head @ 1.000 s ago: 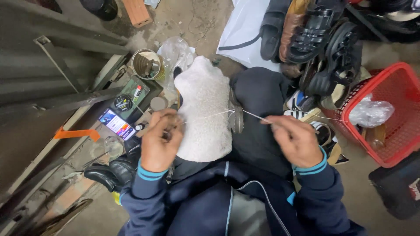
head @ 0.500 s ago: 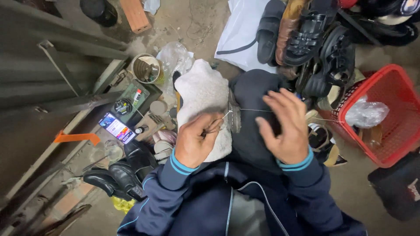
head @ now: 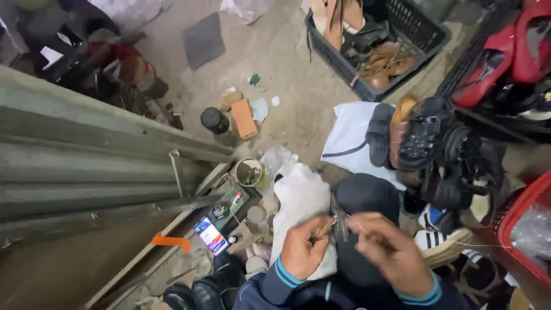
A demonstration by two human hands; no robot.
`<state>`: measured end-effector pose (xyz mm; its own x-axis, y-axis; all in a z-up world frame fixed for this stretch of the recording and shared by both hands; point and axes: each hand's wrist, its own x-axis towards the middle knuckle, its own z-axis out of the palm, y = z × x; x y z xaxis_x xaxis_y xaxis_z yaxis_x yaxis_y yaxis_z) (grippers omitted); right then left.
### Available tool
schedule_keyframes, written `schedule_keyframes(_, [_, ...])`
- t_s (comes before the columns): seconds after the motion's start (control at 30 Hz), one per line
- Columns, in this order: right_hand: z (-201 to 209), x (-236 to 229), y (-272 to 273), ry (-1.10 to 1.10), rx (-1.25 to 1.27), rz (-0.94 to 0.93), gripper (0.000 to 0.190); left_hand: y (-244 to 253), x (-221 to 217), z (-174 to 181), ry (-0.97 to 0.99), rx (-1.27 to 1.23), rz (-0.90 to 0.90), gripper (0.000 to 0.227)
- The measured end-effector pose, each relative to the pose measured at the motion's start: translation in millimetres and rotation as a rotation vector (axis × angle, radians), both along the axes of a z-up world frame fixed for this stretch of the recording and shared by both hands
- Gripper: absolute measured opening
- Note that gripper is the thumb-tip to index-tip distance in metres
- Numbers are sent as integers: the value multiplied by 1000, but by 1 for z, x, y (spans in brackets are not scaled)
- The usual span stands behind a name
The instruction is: Hand-stitching a replacement sole onto a shoe upper using a needle and thread in a workshop.
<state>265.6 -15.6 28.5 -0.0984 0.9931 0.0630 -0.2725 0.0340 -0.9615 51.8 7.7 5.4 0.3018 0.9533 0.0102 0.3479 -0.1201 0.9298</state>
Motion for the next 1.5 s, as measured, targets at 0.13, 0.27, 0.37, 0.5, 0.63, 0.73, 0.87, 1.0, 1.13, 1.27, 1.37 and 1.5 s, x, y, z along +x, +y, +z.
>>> schedule_keyframes(0.13, [-46,-2,-7,-1025,77,28,47,0,6,7,3,-55,-30,31])
schedule_keyframes(0.27, [-90,-1,-17,-1039,254,-38,39,1,13,11,-6,-92,-59,27])
schedule_keyframes(0.37, [-120,0,-27,-1069,318,-154,44,1,24,11,31,-63,-34,26])
schedule_keyframes(0.5, [-116,-1,-31,-1160,289,-214,39,2,25,-4,105,-81,-58,28])
schedule_keyframes(0.63, [-103,1,-37,-1233,133,-298,37,3,21,8,222,-70,-32,26])
schedule_keyframes(0.73, [-108,17,-47,-1240,1,-397,42,4,7,17,266,55,-15,35])
schedule_keyframes(0.87, [-99,46,-43,-1008,-248,-297,55,-1,-21,-1,245,145,46,30])
schedule_keyframes(1.0, [-77,38,-35,-895,-447,-340,36,4,-13,24,175,158,-61,39])
schedule_keyframes(1.13, [-59,37,-35,-854,-220,-293,42,-4,11,37,187,105,-154,41])
schedule_keyframes(1.27, [-58,46,-32,-731,-145,-212,40,-4,32,37,166,122,-288,42])
schedule_keyframes(1.37, [-57,51,-33,-700,-184,-190,41,-3,43,34,172,201,-271,36])
schedule_keyframes(1.5, [-49,51,-30,-710,-240,-216,40,1,51,38,185,209,-264,34])
